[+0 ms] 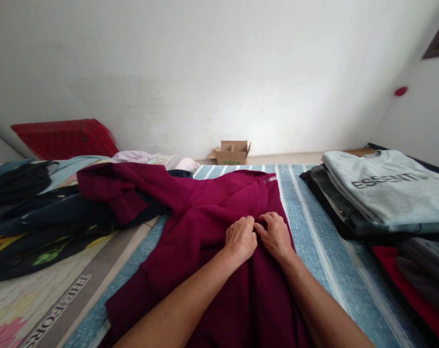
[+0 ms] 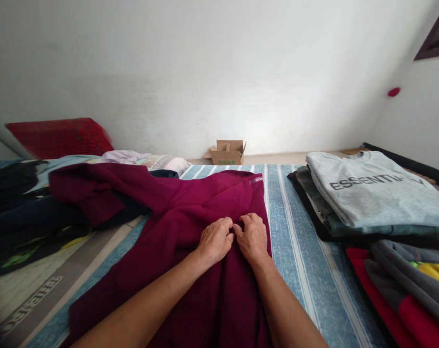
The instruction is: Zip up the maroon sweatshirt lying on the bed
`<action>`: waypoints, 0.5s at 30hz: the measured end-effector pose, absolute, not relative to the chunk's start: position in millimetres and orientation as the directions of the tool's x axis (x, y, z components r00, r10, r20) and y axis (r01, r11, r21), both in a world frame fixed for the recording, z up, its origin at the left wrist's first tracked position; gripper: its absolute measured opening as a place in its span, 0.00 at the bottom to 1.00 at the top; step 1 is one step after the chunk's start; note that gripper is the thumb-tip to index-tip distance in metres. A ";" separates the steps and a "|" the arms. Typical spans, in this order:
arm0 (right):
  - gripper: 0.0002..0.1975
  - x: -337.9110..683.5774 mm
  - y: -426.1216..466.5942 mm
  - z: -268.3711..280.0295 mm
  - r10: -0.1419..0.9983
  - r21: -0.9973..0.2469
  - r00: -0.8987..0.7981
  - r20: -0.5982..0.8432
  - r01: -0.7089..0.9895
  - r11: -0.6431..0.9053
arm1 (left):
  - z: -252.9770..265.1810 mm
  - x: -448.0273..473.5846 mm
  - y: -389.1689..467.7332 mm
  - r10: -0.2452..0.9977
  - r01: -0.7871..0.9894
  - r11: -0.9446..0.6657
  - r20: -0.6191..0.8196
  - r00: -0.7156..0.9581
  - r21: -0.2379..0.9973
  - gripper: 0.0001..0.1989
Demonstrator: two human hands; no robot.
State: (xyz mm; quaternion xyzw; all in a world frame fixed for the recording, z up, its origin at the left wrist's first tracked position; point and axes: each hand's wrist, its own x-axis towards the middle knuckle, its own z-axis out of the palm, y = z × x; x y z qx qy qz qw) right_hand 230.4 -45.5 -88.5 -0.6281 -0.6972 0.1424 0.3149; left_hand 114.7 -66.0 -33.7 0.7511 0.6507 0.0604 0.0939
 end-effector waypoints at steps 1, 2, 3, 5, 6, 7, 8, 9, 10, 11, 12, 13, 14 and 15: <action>0.13 230.4 -45.6 -88.9 0.965 -0.590 -0.018 0.263 0.788 0.176 | -34.7 113.8 -67.5 0.989 0.968 -0.134 -0.026 0.143 0.213 0.08; 0.14 230.4 -45.9 -89.1 0.964 -0.584 -0.025 0.265 0.791 0.182 | -35.6 112.7 -68.7 0.990 0.969 -0.133 -0.018 0.140 0.207 0.08; 0.15 230.3 -46.3 -89.1 0.963 -0.576 -0.034 0.266 0.796 0.187 | -36.2 111.4 -70.0 0.990 0.970 -0.134 -0.007 0.139 0.202 0.07; 0.17 229.8 -47.3 -88.9 0.963 -0.555 -0.048 0.265 0.809 0.193 | -37.1 108.6 -72.7 0.989 0.969 -0.146 0.017 0.146 0.201 0.07; 0.18 229.4 -47.8 -88.7 0.963 -0.543 -0.052 0.265 0.817 0.193 | -37.3 107.3 -74.4 0.988 0.967 -0.152 0.026 0.150 0.207 0.07; 0.19 229.0 -48.3 -88.5 0.963 -0.531 -0.054 0.264 0.825 0.192 | -37.6 106.0 -76.4 0.988 0.965 -0.156 0.028 0.153 0.213 0.07; 0.20 228.7 -48.6 -88.3 0.963 -0.520 -0.056 0.265 0.832 0.192 | -38.0 105.0 -78.6 0.988 0.963 -0.156 0.026 0.154 0.220 0.07; 0.20 228.3 -48.8 -88.2 0.962 -0.510 -0.058 0.266 0.838 0.192 | -38.6 104.1 -81.0 0.988 0.961 -0.157 0.026 0.155 0.227 0.08; 0.21 228.0 -48.9 -88.2 0.962 -0.501 -0.060 0.267 0.844 0.192 | -39.5 103.4 -83.6 0.986 0.958 -0.166 0.035 0.162 0.235 0.10; 0.21 227.8 -48.9 -88.3 0.962 -0.491 -0.061 0.266 0.850 0.189 | -40.7 102.9 -86.3 0.983 0.953 -0.181 0.052 0.173 0.243 0.13; 0.22 227.5 -48.9 -88.5 0.963 -0.481 -0.061 0.263 0.857 0.186 | -42.0 102.5 -88.7 0.979 0.946 -0.203 0.072 0.191 0.251 0.17; 0.22 227.2 -49.0 -88.7 0.964 -0.468 -0.063 0.258 0.865 0.181 | -43.3 102.1 -91.0 0.973 0.939 -0.229 0.089 0.213 0.256 0.22; 0.22 226.8 -49.3 -88.9 0.965 -0.453 -0.065 0.253 0.874 0.178 | -44.5 101.8 -92.8 0.967 0.933 -0.254 0.096 0.237 0.254 0.26; 0.23 226.2 -49.6 -89.2 0.967 -0.434 -0.071 0.247 0.884 0.175 | -45.6 101.4 -94.3 0.962 0.929 -0.273 0.090 0.259 0.249 0.29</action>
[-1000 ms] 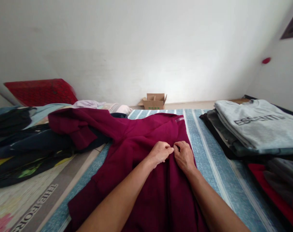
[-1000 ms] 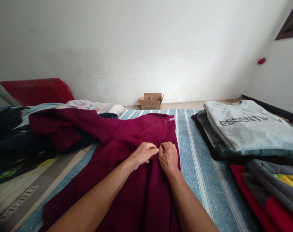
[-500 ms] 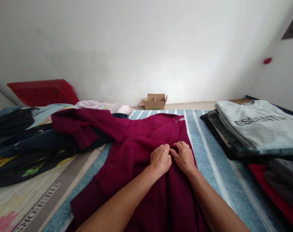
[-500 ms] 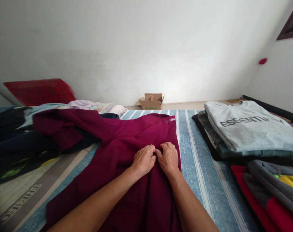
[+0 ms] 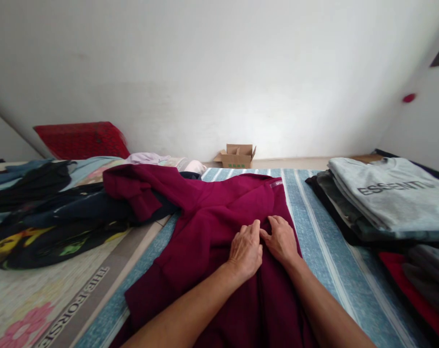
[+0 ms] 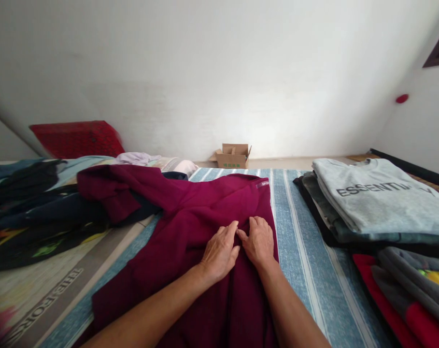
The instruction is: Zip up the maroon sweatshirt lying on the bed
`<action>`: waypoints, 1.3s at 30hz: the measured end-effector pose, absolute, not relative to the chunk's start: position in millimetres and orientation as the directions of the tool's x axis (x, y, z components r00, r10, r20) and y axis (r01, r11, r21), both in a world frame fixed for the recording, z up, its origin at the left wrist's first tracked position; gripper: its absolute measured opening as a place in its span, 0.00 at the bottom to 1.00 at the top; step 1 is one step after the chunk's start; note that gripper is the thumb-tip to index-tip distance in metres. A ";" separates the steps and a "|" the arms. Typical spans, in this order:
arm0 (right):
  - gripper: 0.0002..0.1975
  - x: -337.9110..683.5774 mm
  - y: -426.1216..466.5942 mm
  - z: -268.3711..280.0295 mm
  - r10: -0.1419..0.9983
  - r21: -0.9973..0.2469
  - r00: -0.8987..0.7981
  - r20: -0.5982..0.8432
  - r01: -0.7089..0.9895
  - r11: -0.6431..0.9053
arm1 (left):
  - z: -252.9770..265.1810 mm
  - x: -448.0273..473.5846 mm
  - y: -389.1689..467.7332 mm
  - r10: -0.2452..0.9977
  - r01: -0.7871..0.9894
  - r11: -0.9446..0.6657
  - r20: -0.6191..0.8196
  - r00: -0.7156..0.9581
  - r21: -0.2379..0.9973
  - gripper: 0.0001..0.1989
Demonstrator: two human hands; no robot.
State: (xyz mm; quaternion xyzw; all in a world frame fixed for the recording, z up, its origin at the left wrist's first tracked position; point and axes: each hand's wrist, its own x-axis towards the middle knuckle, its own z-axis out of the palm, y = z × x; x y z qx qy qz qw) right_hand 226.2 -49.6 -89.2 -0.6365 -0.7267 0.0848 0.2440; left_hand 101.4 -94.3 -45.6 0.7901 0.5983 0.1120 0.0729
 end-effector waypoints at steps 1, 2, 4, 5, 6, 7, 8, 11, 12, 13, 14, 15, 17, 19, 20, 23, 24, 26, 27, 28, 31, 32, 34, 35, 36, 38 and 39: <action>0.23 225.5 -50.2 -89.6 0.967 -0.410 -0.080 0.241 0.895 0.176 | -46.4 100.9 -95.4 0.959 0.928 -0.284 0.073 0.274 0.242 0.30; 0.24 224.5 -50.9 -90.1 0.968 -0.383 -0.092 0.235 0.906 0.179 | -46.9 100.4 -96.3 0.958 0.928 -0.286 0.054 0.282 0.238 0.31; 0.26 222.2 -52.6 -91.3 0.970 -0.323 -0.113 0.216 0.929 0.180 | -47.4 99.4 -98.1 0.961 0.930 -0.274 0.029 0.276 0.243 0.31; 0.27 220.8 -53.5 -92.0 0.973 -0.296 -0.118 0.201 0.939 0.175 | -47.6 98.9 -99.2 0.963 0.930 -0.266 0.025 0.268 0.254 0.32; 0.28 219.5 -54.4 -92.5 0.976 -0.273 -0.118 0.182 0.948 0.166 | -47.8 98.6 -100.5 0.965 0.929 -0.258 0.025 0.261 0.267 0.33; 0.30 218.2 -55.2 -92.9 0.980 -0.253 -0.116 0.162 0.955 0.154 | -48.3 98.4 -102.0 0.966 0.925 -0.255 0.029 0.258 0.281 0.33; 0.30 217.1 -56.1 -93.1 0.984 -0.238 -0.111 0.141 0.961 0.143 | -48.9 98.4 -103.7 0.965 0.919 -0.258 0.035 0.260 0.297 0.34; 0.31 215.0 -58.1 -92.4 0.991 -0.210 -0.102 0.091 0.970 0.119 | -51.9 99.3 -107.9 0.958 0.895 -0.282 0.049 0.282 0.346 0.34; 0.31 214.7 -58.5 -92.0 0.992 -0.206 -0.099 0.080 0.972 0.113 | -53.2 99.7 -108.8 0.956 0.888 -0.287 0.048 0.290 0.359 0.34; 0.31 214.5 -58.7 -91.5 0.993 -0.202 -0.095 0.073 0.973 0.108 | -54.4 100.0 -109.4 0.955 0.884 -0.289 0.044 0.294 0.368 0.34; 0.31 214.4 -58.8 -91.1 0.993 -0.198 -0.092 0.068 0.975 0.104 | -55.7 100.3 -109.8 0.955 0.882 -0.287 0.040 0.294 0.374 0.35; 0.31 214.4 -58.7 -90.8 0.994 -0.195 -0.090 0.062 0.976 0.101 | -57.0 100.6 -110.0 0.956 0.881 -0.282 0.034 0.291 0.379 0.35; 0.32 214.5 -58.4 -90.8 0.995 -0.195 -0.086 0.053 0.976 0.094 | -59.8 100.9 -110.4 0.961 0.882 -0.262 0.020 0.277 0.392 0.36; 0.33 214.4 -58.2 -91.3 0.995 -0.208 -0.080 0.052 0.974 0.090 | -63.0 101.0 -111.2 0.965 0.880 -0.248 0.023 0.261 0.405 0.36; 0.33 214.3 -58.2 -91.7 0.996 -0.215 -0.076 0.056 0.973 0.087 | -64.5 100.9 -111.6 0.966 0.878 -0.245 0.033 0.255 0.412 0.36; 0.32 213.4 -58.8 -92.5 0.994 -0.219 -0.073 0.078 0.972 0.088 | -68.1 99.9 -112.2 0.965 0.868 -0.255 0.060 0.254 0.427 0.36; 0.32 213.1 -58.9 -92.4 0.994 -0.217 -0.074 0.085 0.972 0.091 | -68.7 99.2 -111.8 0.964 0.865 -0.260 0.059 0.260 0.429 0.37; 0.30 213.0 -58.5 -91.6 0.992 -0.215 -0.077 0.099 0.972 0.097 | -68.8 97.2 -110.1 0.959 0.862 -0.271 0.043 0.280 0.429 0.37; 0.30 213.4 -58.2 -90.7 0.991 -0.216 -0.078 0.106 0.971 0.100 | -68.6 96.0 -108.9 0.956 0.861 -0.277 0.031 0.292 0.427 0.37; 0.30 214.2 -57.9 -89.4 0.990 -0.218 -0.080 0.115 0.971 0.103 | -68.2 94.9 -107.8 0.953 0.859 -0.284 0.022 0.303 0.426 0.37; 0.32 218.6 -59.8 -85.1 0.985 -0.217 -0.094 0.146 0.968 0.125 | -67.0 92.3 -105.3 0.945 0.858 -0.304 0.015 0.327 0.414 0.35; 0.32 220.2 -61.8 -84.2 0.981 -0.214 -0.105 0.161 0.967 0.139 | -66.7 91.9 -105.0 0.942 0.856 -0.314 0.022 0.335 0.409 0.34; 0.29 222.3 -67.7 -84.1 0.966 -0.211 -0.145 0.214 0.959 0.191 | -65.8 91.7 -105.2 0.936 0.854 -0.335 0.040 0.349 0.399 0.32; 0.27 222.7 -71.2 -85.3 0.955 -0.213 -0.171 0.242 0.951 0.224 | -65.4 91.9 -105.6 0.934 0.853 -0.344 0.048 0.355 0.393 0.31; 0.25 222.5 -74.6 -87.1 0.945 -0.218 -0.196 0.263 0.942 0.256 | -65.0 92.1 -106.1 0.932 0.852 -0.352 0.057 0.359 0.388 0.30; 0.24 221.0 -80.1 -91.8 0.934 -0.232 -0.231 0.273 0.926 0.297 | -64.2 92.4 -107.3 0.932 0.856 -0.355 0.067 0.357 0.376 0.29; 0.24 220.0 -81.9 -94.1 0.936 -0.238 -0.239 0.260 0.923 0.301 | -64.0 92.3 -107.9 0.932 0.858 -0.354 0.068 0.355 0.371 0.28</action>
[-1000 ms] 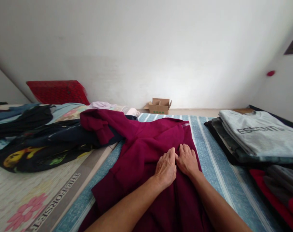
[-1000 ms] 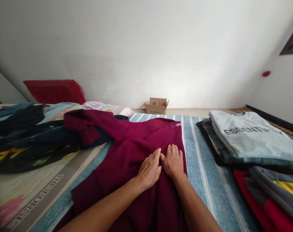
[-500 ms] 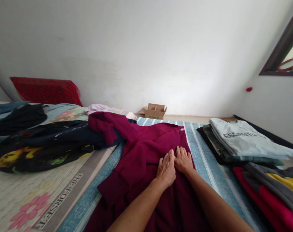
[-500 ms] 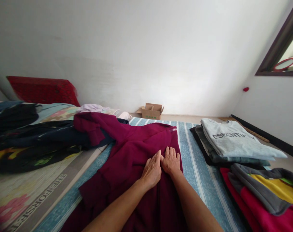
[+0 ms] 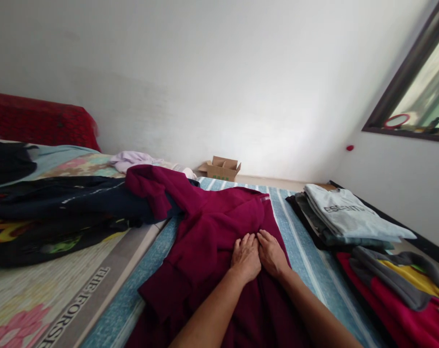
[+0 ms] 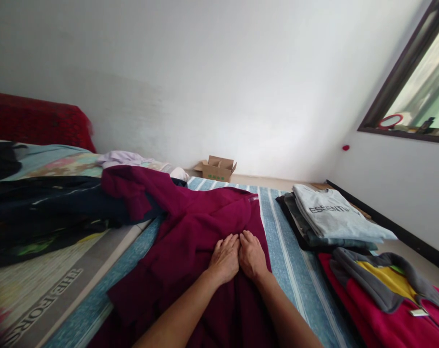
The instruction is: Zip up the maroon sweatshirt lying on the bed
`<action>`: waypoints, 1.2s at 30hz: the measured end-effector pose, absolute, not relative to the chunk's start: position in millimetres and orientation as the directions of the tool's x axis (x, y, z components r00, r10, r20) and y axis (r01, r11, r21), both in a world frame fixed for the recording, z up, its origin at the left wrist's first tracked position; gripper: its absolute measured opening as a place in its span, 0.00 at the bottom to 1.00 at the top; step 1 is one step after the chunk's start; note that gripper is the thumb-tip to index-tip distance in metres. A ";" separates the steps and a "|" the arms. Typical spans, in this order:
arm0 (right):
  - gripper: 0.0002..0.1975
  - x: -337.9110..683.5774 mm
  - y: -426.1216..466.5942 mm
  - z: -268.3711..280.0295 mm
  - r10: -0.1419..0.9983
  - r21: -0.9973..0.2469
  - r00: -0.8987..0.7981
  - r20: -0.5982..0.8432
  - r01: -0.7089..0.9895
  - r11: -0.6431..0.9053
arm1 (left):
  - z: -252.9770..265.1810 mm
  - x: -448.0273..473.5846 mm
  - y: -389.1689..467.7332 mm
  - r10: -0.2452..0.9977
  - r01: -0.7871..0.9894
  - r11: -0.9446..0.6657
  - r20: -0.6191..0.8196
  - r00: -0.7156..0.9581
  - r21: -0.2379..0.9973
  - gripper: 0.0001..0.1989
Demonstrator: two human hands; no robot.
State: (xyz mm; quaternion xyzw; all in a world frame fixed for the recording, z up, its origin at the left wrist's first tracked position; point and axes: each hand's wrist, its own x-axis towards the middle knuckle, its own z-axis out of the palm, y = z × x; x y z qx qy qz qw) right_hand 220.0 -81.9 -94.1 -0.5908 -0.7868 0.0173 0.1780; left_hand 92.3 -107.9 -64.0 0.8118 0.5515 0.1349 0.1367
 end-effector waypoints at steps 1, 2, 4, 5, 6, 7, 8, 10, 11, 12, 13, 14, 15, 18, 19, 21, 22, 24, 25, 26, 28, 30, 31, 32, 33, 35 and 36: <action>0.24 219.0 -83.1 -96.0 0.938 -0.241 -0.242 0.247 0.923 0.301 | -63.9 92.1 -108.5 0.933 0.860 -0.354 0.070 0.354 0.366 0.28; 0.24 218.0 -83.8 -97.2 0.941 -0.243 -0.245 0.235 0.922 0.300 | -64.0 91.8 -109.0 0.933 0.862 -0.355 0.073 0.354 0.362 0.28; 0.24 216.7 -84.3 -97.2 0.947 -0.247 -0.251 0.201 0.922 0.297 | -64.6 90.8 -109.6 0.932 0.864 -0.357 0.075 0.354 0.355 0.28; 0.24 216.2 -84.5 -96.1 0.951 -0.249 -0.252 0.177 0.924 0.291 | -65.0 90.3 -109.7 0.932 0.864 -0.358 0.075 0.355 0.353 0.27; 0.25 215.8 -84.8 -94.7 0.956 -0.251 -0.252 0.152 0.925 0.284 | -65.6 89.9 -109.6 0.932 0.865 -0.358 0.074 0.356 0.351 0.27; 0.25 215.4 -85.4 -93.0 0.960 -0.252 -0.250 0.129 0.928 0.276 | -66.1 89.5 -109.4 0.932 0.866 -0.358 0.074 0.355 0.348 0.27; 0.25 214.9 -86.1 -91.5 0.963 -0.253 -0.247 0.110 0.930 0.267 | -66.6 89.1 -109.2 0.933 0.868 -0.356 0.076 0.353 0.346 0.27; 0.25 213.9 -87.6 -89.7 0.966 -0.258 -0.240 0.094 0.932 0.256 | -67.4 88.6 -108.6 0.932 0.870 -0.359 0.086 0.351 0.339 0.26; 0.25 213.4 -88.2 -89.7 0.967 -0.264 -0.237 0.093 0.931 0.254 | -67.7 88.4 -108.4 0.931 0.869 -0.364 0.094 0.353 0.336 0.26; 0.26 213.0 -88.7 -90.4 0.967 -0.274 -0.235 0.099 0.928 0.254 | -67.9 88.2 -108.3 0.929 0.868 -0.369 0.103 0.356 0.332 0.26; 0.26 212.8 -88.9 -91.8 0.965 -0.289 -0.234 0.115 0.922 0.258 | -68.3 87.9 -108.1 0.927 0.868 -0.374 0.109 0.358 0.328 0.26; 0.25 212.8 -88.9 -93.6 0.962 -0.310 -0.232 0.143 0.913 0.266 | -68.8 87.6 -107.8 0.926 0.867 -0.378 0.115 0.360 0.324 0.25; 0.25 213.2 -88.5 -95.8 0.956 -0.338 -0.227 0.183 0.899 0.279 | -69.5 87.3 -107.4 0.925 0.867 -0.380 0.122 0.360 0.321 0.25; 0.23 216.2 -86.1 -103.0 0.923 -0.470 -0.147 0.355 0.825 0.313 | -72.7 85.8 -104.5 0.928 0.866 -0.373 0.145 0.343 0.332 0.24; 0.23 217.7 -85.0 -105.1 0.908 -0.525 -0.093 0.409 0.790 0.317 | -73.8 85.3 -103.0 0.929 0.865 -0.369 0.154 0.336 0.340 0.24; 0.23 220.4 -82.8 -108.1 0.881 -0.623 0.025 0.473 0.716 0.314 | -74.6 84.4 -99.6 0.936 0.871 -0.349 0.168 0.309 0.346 0.25; 0.23 221.4 -81.8 -109.0 0.872 -0.657 0.070 0.484 0.687 0.310 | -74.0 84.3 -97.7 0.940 0.877 -0.337 0.176 0.293 0.342 0.25; 0.25 222.7 -80.5 -109.9 0.868 -0.695 0.115 0.484 0.653 0.301 | -70.1 85.2 -94.1 0.942 0.892 -0.323 0.197 0.271 0.317 0.22; 0.26 222.9 -80.1 -110.1 0.870 -0.703 0.122 0.478 0.646 0.296 | -67.0 86.3 -92.2 0.939 0.897 -0.327 0.205 0.275 0.297 0.20; 0.27 222.9 -79.9 -110.1 0.872 -0.709 0.125 0.473 0.642 0.292 | -63.4 87.9 -90.2 0.936 0.902 -0.335 0.209 0.284 0.274 0.18; 0.29 222.5 -80.1 -110.0 0.878 -0.717 0.124 0.463 0.635 0.288 | -56.6 92.2 -85.6 0.931 0.911 -0.347 0.200 0.306 0.223 0.14; 0.29 222.2 -80.6 -109.7 0.885 -0.718 0.112 0.453 0.634 0.287 | -52.0 97.1 -80.1 0.935 0.922 -0.339 0.178 0.307 0.185 0.09; 0.29 222.2 -81.0 -109.4 0.889 -0.715 0.103 0.447 0.638 0.286 | -51.0 99.4 -77.0 0.939 0.928 -0.329 0.168 0.301 0.176 0.08; 0.29 222.2 -81.6 -108.8 0.894 -0.711 0.092 0.439 0.644 0.283 | -50.7 101.2 -73.9 0.943 0.932 -0.318 0.161 0.292 0.173 0.09; 0.28 222.2 -82.3 -107.8 0.899 -0.706 0.083 0.430 0.652 0.278 | -51.0 102.5 -70.5 0.947 0.936 -0.305 0.158 0.280 0.176 0.09; 0.28 222.1 -84.3 -104.9 0.911 -0.690 0.062 0.409 0.674 0.263 | -51.7 103.0 -63.3 0.959 0.946 -0.262 0.162 0.233 0.192 0.10; 0.27 221.7 -85.7 -102.8 0.917 -0.676 0.052 0.395 0.692 0.252 | -51.6 102.2 -59.3 0.967 0.952 -0.228 0.165 0.196 0.205 0.11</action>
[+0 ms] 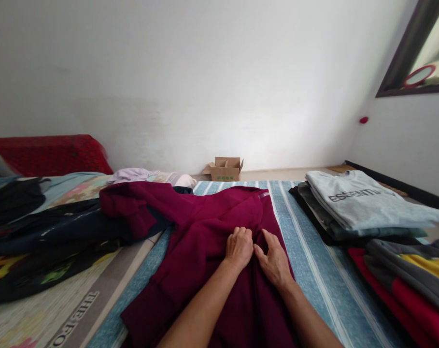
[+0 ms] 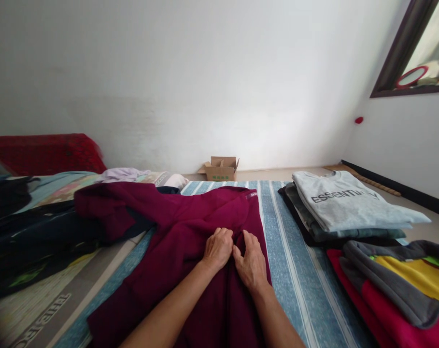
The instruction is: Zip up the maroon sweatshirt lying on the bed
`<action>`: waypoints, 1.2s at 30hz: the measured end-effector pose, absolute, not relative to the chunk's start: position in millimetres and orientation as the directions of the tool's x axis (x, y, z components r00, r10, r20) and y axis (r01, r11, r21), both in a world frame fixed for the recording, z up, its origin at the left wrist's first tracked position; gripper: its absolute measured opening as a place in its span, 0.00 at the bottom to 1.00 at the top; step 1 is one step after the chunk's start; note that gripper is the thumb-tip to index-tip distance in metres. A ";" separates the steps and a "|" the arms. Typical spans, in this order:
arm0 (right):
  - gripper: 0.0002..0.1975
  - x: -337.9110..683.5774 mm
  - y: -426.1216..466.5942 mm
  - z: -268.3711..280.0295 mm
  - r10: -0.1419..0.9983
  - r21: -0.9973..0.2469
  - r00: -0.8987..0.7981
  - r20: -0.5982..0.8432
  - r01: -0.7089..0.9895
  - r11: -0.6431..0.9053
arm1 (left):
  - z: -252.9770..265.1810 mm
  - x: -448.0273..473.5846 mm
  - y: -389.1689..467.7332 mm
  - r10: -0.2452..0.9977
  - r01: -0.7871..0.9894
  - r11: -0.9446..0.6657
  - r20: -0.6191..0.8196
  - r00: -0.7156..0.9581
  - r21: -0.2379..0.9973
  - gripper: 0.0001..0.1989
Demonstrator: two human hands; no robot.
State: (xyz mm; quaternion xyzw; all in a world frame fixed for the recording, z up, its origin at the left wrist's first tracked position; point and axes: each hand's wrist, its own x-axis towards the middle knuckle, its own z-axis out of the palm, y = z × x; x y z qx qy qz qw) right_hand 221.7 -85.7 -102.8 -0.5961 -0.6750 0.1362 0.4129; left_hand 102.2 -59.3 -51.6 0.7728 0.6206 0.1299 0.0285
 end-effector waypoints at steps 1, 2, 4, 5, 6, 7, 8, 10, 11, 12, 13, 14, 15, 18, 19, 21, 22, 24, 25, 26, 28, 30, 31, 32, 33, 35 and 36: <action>0.26 221.0 -87.4 -100.3 0.925 -0.656 0.040 0.378 0.716 0.238 | -51.1 100.8 -55.1 0.974 0.957 -0.187 0.167 0.152 0.222 0.12; 0.25 220.0 -89.2 -97.6 0.933 -0.627 0.022 0.359 0.746 0.224 | -50.3 99.0 -50.9 0.981 0.960 -0.143 0.165 0.104 0.242 0.12; 0.24 217.2 -93.0 -91.8 0.949 -0.543 -0.034 0.315 0.813 0.209 | -47.8 95.1 -43.0 0.988 0.957 -0.063 0.151 0.021 0.282 0.12; 0.23 215.6 -94.6 -89.0 0.954 -0.493 -0.068 0.291 0.844 0.211 | -46.7 93.4 -39.9 0.990 0.953 -0.035 0.142 -0.008 0.300 0.12; 0.23 213.9 -96.0 -86.4 0.958 -0.444 -0.100 0.268 0.870 0.215 | -45.9 92.2 -37.7 0.990 0.949 -0.018 0.135 -0.026 0.316 0.12; 0.24 212.4 -96.9 -84.3 0.961 -0.399 -0.127 0.246 0.890 0.220 | -45.5 91.6 -36.4 0.991 0.944 -0.010 0.132 -0.036 0.331 0.11; 0.24 211.1 -97.5 -82.6 0.963 -0.362 -0.145 0.228 0.905 0.222 | -45.6 91.4 -36.0 0.990 0.939 -0.009 0.133 -0.039 0.344 0.11; 0.25 209.5 -97.7 -80.8 0.966 -0.311 -0.166 0.198 0.924 0.223 | -47.0 92.4 -37.2 0.990 0.930 -0.021 0.140 -0.033 0.366 0.11; 0.25 209.1 -97.5 -80.6 0.967 -0.292 -0.176 0.186 0.929 0.226 | -48.0 93.2 -38.2 0.989 0.926 -0.033 0.147 -0.025 0.376 0.11; 0.25 209.0 -97.3 -80.7 0.967 -0.277 -0.186 0.176 0.933 0.230 | -49.1 94.1 -39.2 0.988 0.921 -0.049 0.155 -0.013 0.386 0.10; 0.25 209.0 -97.0 -80.9 0.966 -0.265 -0.194 0.168 0.936 0.234 | -50.1 95.0 -39.9 0.986 0.916 -0.066 0.165 0.000 0.395 0.10; 0.25 209.0 -96.8 -81.1 0.967 -0.254 -0.198 0.161 0.938 0.234 | -50.9 95.8 -40.4 0.985 0.911 -0.084 0.174 0.013 0.404 0.10; 0.25 209.1 -96.7 -81.2 0.968 -0.245 -0.200 0.153 0.941 0.233 | -51.6 96.7 -40.5 0.983 0.907 -0.099 0.182 0.025 0.410 0.10; 0.26 209.5 -97.0 -80.3 0.971 -0.228 -0.200 0.129 0.947 0.225 | -52.9 99.3 -40.9 0.978 0.897 -0.140 0.199 0.059 0.419 0.10; 0.26 209.6 -97.3 -79.7 0.972 -0.225 -0.203 0.120 0.948 0.225 | -53.3 100.2 -41.5 0.977 0.895 -0.153 0.202 0.073 0.419 0.09; 0.26 209.9 -97.9 -78.4 0.972 -0.225 -0.211 0.105 0.947 0.229 | -53.9 102.2 -44.1 0.973 0.891 -0.182 0.207 0.102 0.416 0.09; 0.26 210.2 -98.2 -78.0 0.972 -0.227 -0.213 0.098 0.946 0.231 | -54.2 103.2 -45.7 0.971 0.889 -0.198 0.210 0.119 0.413 0.09; 0.26 210.6 -98.9 -77.8 0.973 -0.233 -0.212 0.089 0.946 0.228 | -54.6 104.9 -49.0 0.966 0.885 -0.223 0.213 0.145 0.408 0.09; 0.26 210.9 -99.3 -78.0 0.974 -0.237 -0.209 0.091 0.945 0.225 | -54.7 105.6 -50.3 0.966 0.882 -0.227 0.211 0.150 0.414 0.09; 0.26 211.1 -99.7 -78.4 0.974 -0.242 -0.205 0.098 0.944 0.223 | -54.6 106.0 -51.0 0.967 0.877 -0.225 0.206 0.149 0.425 0.10; 0.25 211.4 -100.3 -79.6 0.973 -0.254 -0.195 0.119 0.942 0.220 | -54.2 106.1 -50.8 0.973 0.865 -0.206 0.190 0.132 0.457 0.10; 0.24 211.6 -100.6 -80.9 0.972 -0.262 -0.189 0.139 0.940 0.220 | -53.9 105.2 -48.9 0.978 0.854 -0.188 0.173 0.117 0.485 0.11; 0.24 211.7 -100.5 -81.4 0.972 -0.264 -0.187 0.145 0.939 0.220 | -53.9 104.5 -47.6 0.979 0.850 -0.183 0.168 0.113 0.495 0.11; 0.24 211.8 -100.3 -81.9 0.971 -0.263 -0.188 0.150 0.939 0.223 | -54.0 103.8 -46.5 0.980 0.846 -0.180 0.165 0.111 0.503 0.12; 0.24 211.9 -100.0 -82.4 0.969 -0.261 -0.191 0.155 0.938 0.226 | -54.3 103.1 -45.5 0.981 0.840 -0.178 0.164 0.108 0.512 0.12; 0.24 212.2 -99.5 -83.2 0.967 -0.255 -0.196 0.164 0.938 0.233 | -55.2 102.2 -44.6 0.980 0.830 -0.180 0.166 0.107 0.528 0.13; 0.24 212.3 -99.3 -83.6 0.966 -0.253 -0.196 0.166 0.939 0.234 | -55.8 102.1 -44.6 0.979 0.825 -0.186 0.170 0.111 0.534 0.13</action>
